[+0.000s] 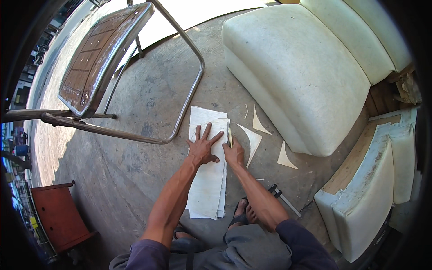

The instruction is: The person traces the outline of a wooden furniture component onto a piece of light-colored upholstery fabric and then cuts the fabric using a knife.

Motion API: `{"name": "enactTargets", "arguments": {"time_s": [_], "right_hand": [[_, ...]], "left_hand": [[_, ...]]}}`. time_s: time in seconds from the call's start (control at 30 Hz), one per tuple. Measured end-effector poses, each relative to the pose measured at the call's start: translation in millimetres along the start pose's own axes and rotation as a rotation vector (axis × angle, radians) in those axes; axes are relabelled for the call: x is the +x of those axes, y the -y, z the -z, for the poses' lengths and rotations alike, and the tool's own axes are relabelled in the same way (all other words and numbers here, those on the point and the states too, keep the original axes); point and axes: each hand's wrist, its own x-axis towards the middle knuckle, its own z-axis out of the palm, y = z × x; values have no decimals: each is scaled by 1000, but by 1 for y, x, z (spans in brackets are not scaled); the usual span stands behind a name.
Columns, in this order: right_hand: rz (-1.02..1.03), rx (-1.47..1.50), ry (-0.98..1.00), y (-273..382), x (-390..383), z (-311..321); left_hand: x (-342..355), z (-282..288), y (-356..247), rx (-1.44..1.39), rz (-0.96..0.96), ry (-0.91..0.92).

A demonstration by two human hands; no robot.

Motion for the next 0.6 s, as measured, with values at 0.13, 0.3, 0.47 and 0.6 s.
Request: {"name": "enactTargets", "arguments": {"time_s": [0.13, 0.3, 0.47, 0.6], "right_hand": [[116, 79, -124, -17, -2, -8], [-233, 382, 73, 29, -12, -1], [-42, 299, -11, -7, 6, -22], [14, 270, -28, -21, 10, -31]], "left_hand": [[7, -3, -2, -78, 15, -50], [0, -6, 9, -141, 77, -57], [6, -1, 7, -246, 103, -100], [10, -2, 12, -370, 161, -186]]}}
